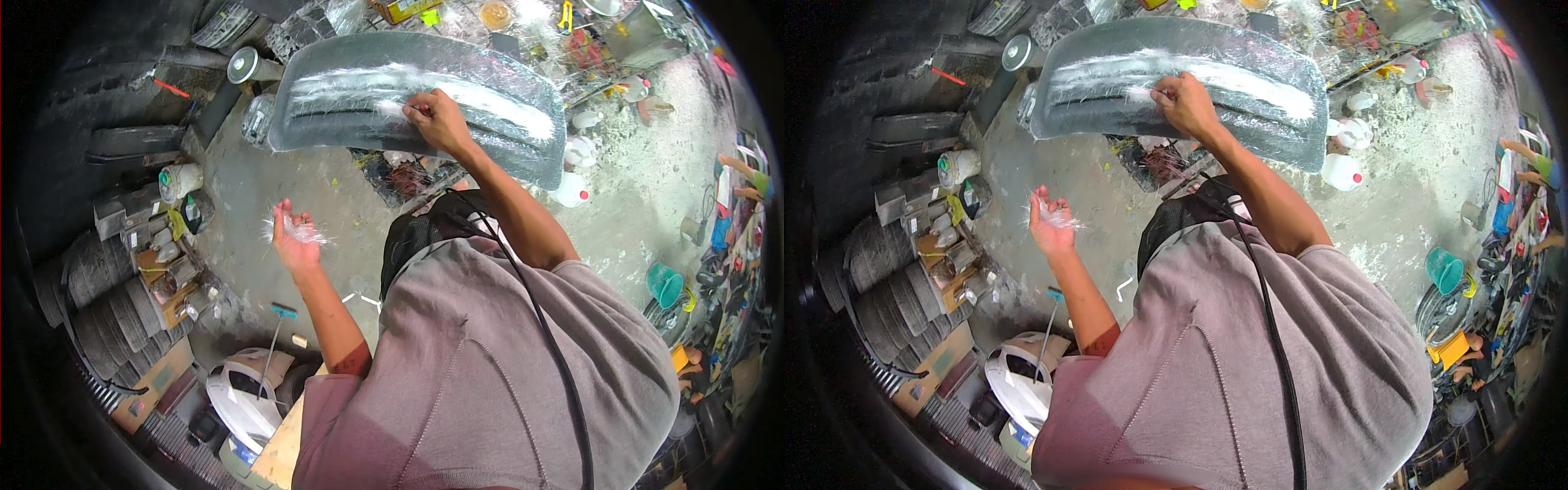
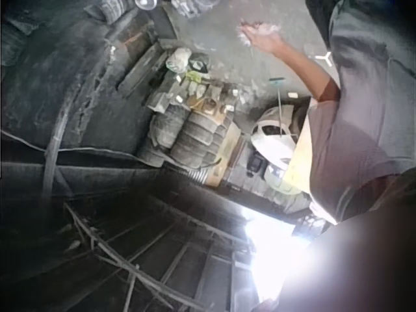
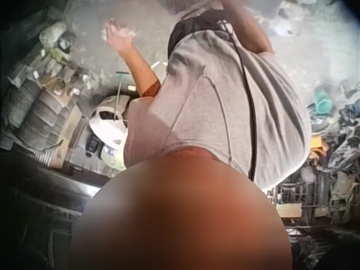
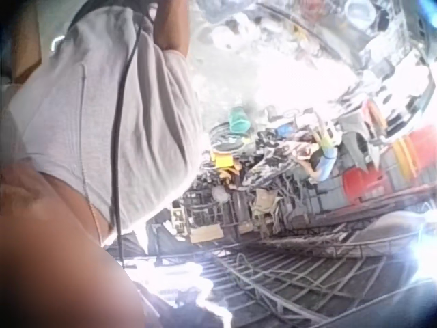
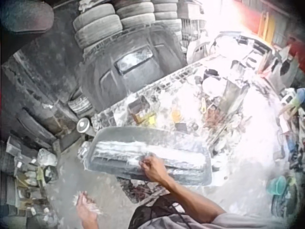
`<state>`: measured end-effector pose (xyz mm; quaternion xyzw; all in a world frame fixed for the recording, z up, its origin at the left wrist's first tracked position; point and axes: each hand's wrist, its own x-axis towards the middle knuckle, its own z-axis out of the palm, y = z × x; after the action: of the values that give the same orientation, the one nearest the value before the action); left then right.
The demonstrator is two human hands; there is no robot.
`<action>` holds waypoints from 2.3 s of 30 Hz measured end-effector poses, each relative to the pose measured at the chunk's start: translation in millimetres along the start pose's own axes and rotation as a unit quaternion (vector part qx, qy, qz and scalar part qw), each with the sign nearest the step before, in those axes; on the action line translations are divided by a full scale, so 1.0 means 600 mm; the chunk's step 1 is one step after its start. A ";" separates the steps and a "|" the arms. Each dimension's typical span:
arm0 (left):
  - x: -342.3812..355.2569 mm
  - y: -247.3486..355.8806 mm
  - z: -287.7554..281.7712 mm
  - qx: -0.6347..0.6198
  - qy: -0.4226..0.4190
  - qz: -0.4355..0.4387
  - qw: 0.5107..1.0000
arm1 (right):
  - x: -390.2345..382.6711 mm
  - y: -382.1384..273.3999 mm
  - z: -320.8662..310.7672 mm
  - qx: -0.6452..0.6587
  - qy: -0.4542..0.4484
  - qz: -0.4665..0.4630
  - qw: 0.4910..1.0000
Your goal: Applying fiberglass strands and resin to an automotive part for repair or reinforcement.
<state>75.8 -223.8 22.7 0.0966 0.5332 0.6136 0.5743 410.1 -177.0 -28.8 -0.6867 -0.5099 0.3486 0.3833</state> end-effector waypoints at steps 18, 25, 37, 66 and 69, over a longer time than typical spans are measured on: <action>0.109 0.019 -0.035 -0.094 0.018 -0.105 0.990 | 0.082 0.008 -0.055 0.053 0.078 0.007 0.996; 0.214 0.021 -0.063 -0.087 -0.045 -0.182 0.978 | 0.025 -0.042 -0.121 0.046 0.098 0.049 0.993; 0.263 0.052 -0.177 -0.112 -0.081 -0.218 0.966 | -0.105 0.020 -0.170 0.005 0.085 0.136 0.987; 0.201 0.044 -0.263 -0.136 0.001 -0.225 0.965 | 0.146 -0.117 0.215 -0.119 -0.055 -0.007 0.991; 0.195 0.056 -0.286 -0.149 0.008 -0.207 0.967 | 0.173 -0.128 0.245 -0.139 -0.057 0.040 0.988</action>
<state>-107.3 -214.9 -80.3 -0.1080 0.4485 0.5547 0.6924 273.7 -37.5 -38.4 -0.7321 -0.5463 0.3282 0.2405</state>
